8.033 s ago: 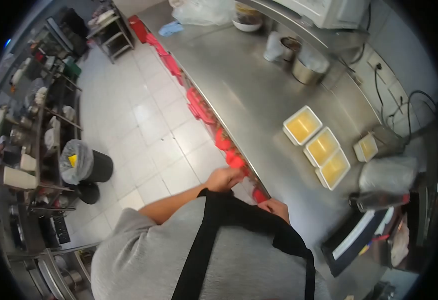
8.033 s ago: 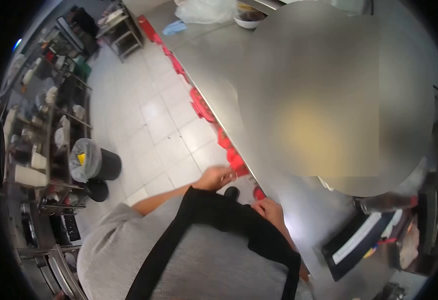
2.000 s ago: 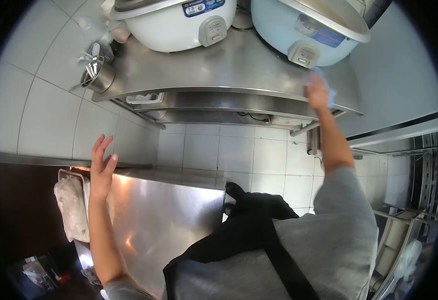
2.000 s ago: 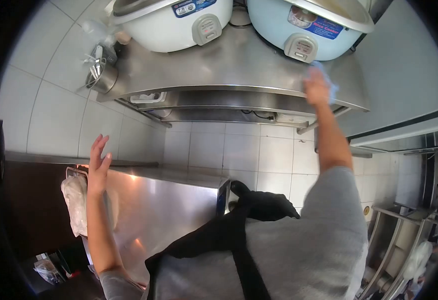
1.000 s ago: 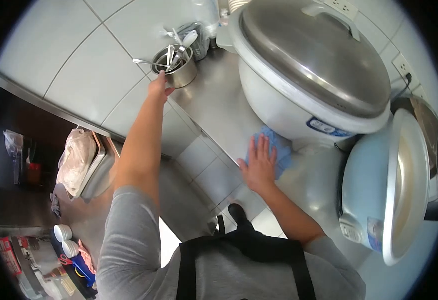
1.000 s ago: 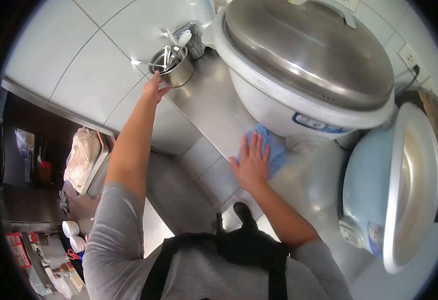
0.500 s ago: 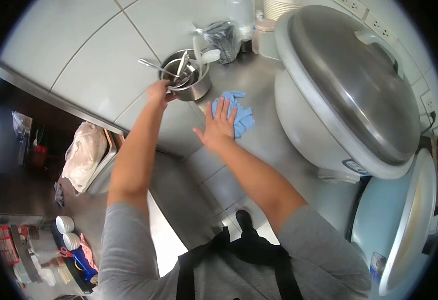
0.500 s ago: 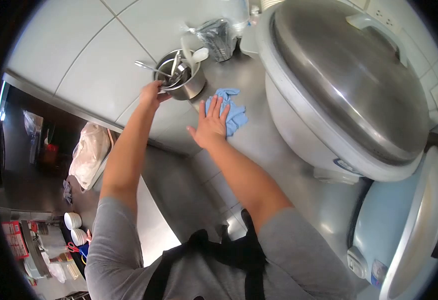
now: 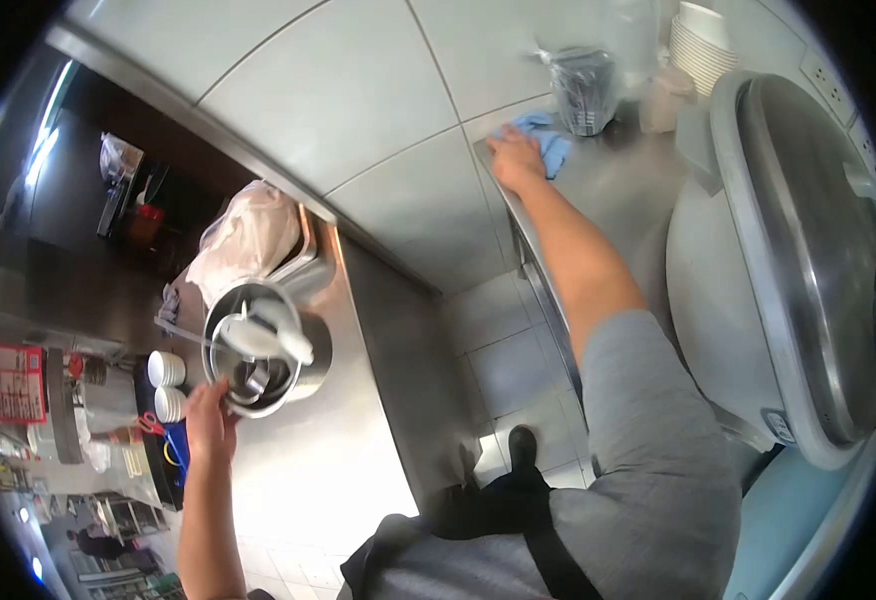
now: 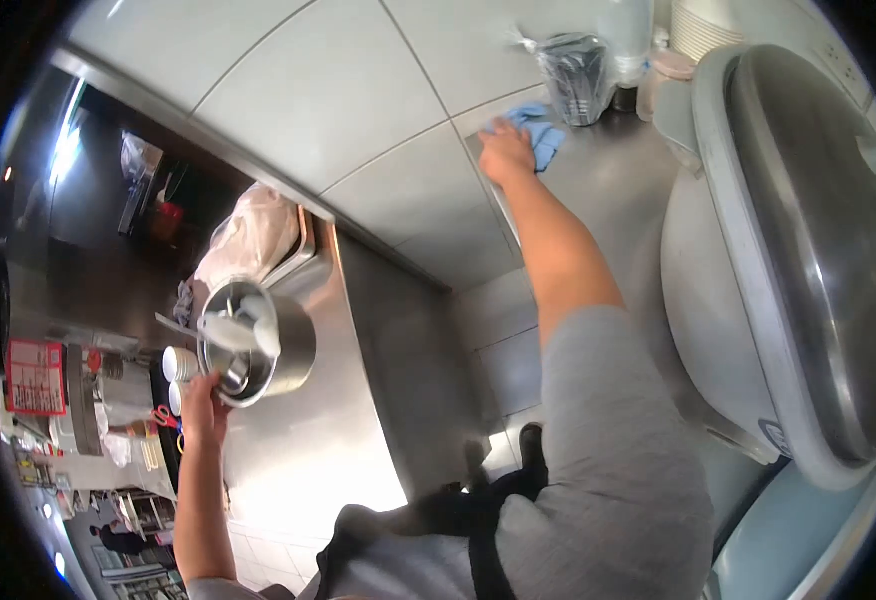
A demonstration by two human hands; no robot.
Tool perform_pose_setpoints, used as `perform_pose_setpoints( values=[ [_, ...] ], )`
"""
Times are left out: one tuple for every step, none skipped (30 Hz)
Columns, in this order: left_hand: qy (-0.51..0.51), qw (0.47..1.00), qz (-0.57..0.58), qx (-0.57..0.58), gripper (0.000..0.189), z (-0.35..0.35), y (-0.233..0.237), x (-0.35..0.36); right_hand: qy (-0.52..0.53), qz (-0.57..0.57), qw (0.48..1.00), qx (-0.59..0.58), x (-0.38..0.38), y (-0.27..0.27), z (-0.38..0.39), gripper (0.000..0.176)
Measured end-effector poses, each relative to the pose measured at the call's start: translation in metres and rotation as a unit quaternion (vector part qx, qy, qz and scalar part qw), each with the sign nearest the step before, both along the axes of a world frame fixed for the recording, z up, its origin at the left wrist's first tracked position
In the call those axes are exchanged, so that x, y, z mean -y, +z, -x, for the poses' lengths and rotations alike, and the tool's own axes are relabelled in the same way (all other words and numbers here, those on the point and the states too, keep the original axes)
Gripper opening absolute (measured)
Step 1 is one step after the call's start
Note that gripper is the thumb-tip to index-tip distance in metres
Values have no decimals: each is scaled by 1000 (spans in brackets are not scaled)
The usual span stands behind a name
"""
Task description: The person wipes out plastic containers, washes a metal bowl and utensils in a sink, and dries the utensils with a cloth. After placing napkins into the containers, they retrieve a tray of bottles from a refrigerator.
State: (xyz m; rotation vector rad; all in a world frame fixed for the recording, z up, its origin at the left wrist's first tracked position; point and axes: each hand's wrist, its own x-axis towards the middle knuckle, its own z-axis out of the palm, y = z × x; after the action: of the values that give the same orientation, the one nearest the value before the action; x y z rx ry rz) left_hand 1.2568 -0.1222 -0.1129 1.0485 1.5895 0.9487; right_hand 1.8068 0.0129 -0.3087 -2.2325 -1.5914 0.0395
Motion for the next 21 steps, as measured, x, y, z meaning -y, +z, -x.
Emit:
perform_pose_setpoints(
  values=[
    [35,999,-4,16,25,15,-2,18,74,-27,996,-35,2,-7,7,37],
    [34,998,-18,47,35,9,6,39,149,-53,985,-68,10,-1,18,33],
    [41,996,-32,74,33,0,10,63,171,-48,969,-171,23,2,32,30],
    [51,993,-49,99,31,-9,20,83,195,-39,942,-272,39,2,51,29],
    [72,991,-26,106,21,9,12,96,219,-23,902,-372,61,10,75,30],
    [94,989,-4,114,13,28,4,110,200,-29,894,-399,86,17,85,31],
    [119,987,2,108,11,53,-9,124,200,-90,892,-396,106,12,87,31],
    [127,990,-14,65,10,51,-3,142,174,-154,918,-322,136,24,86,33],
    [134,990,-21,36,11,61,-2,160,149,-158,922,-320,176,65,90,35],
    [154,987,-16,33,15,60,5,176,121,-207,933,-267,208,86,92,35],
    [158,987,-17,26,17,69,7,193,136,-253,939,-189,228,78,72,35],
    [154,988,-15,21,20,82,10,204,94,-216,968,-85,242,84,64,30],
    [160,986,-24,37,21,88,13,218,108,-166,980,34,248,66,40,24],
    [159,985,-33,51,22,93,12,234,111,-182,973,88,257,67,57,24],
    [159,985,-37,54,23,103,7,252,106,-200,963,143,273,75,79,24],
    [153,986,-42,57,24,111,-1,271,95,-218,951,198,293,85,103,25],
    [164,983,-42,64,26,117,-7,292,182,-233,955,33,308,103,142,27],
    [170,982,-41,74,26,125,-13,311,259,-234,928,-133,317,127,195,29],
    [176,980,-39,84,26,134,-19,325,305,-167,905,-246,325,147,248,28],
    [182,978,-39,95,27,145,-28,352,344,-97,865,-352,345,166,306,27],
    [186,975,-33,118,24,157,-38,381,446,-108,839,-293,366,186,365,25]
  ],
)
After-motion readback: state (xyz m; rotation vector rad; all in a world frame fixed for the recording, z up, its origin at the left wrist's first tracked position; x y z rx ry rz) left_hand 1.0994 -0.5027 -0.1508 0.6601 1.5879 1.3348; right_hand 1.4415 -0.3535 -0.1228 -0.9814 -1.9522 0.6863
